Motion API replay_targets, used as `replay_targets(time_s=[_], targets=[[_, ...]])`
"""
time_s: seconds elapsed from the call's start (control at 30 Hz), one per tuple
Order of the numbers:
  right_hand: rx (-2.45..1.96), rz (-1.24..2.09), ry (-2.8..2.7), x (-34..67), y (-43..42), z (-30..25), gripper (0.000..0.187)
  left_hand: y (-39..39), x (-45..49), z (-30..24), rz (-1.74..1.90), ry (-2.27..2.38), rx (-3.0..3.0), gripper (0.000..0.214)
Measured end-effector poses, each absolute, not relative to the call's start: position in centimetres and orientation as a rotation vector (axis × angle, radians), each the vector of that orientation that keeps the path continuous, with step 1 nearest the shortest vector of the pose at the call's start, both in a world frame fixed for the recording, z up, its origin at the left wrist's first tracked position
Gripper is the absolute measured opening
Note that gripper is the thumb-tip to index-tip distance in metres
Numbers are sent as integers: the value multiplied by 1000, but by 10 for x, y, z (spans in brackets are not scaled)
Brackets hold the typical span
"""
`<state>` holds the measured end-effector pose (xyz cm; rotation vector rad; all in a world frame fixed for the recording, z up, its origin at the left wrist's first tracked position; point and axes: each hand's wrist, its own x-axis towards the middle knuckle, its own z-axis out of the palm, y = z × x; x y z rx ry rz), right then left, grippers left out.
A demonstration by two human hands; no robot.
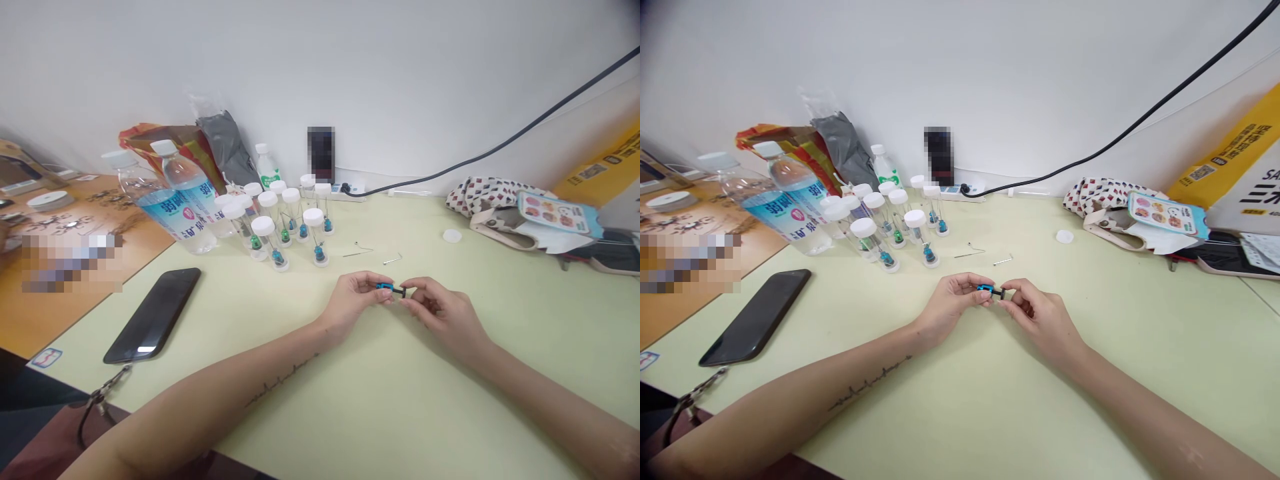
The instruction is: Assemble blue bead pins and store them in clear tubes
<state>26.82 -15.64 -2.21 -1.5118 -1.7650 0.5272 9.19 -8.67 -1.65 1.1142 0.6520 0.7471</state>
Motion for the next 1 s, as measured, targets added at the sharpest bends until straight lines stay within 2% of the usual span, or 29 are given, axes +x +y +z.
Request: replay_targets(time_s=[1.0], targets=[[-1531, 495, -1769, 267, -157, -20, 22, -87, 91, -16, 738, 646, 1114, 33]])
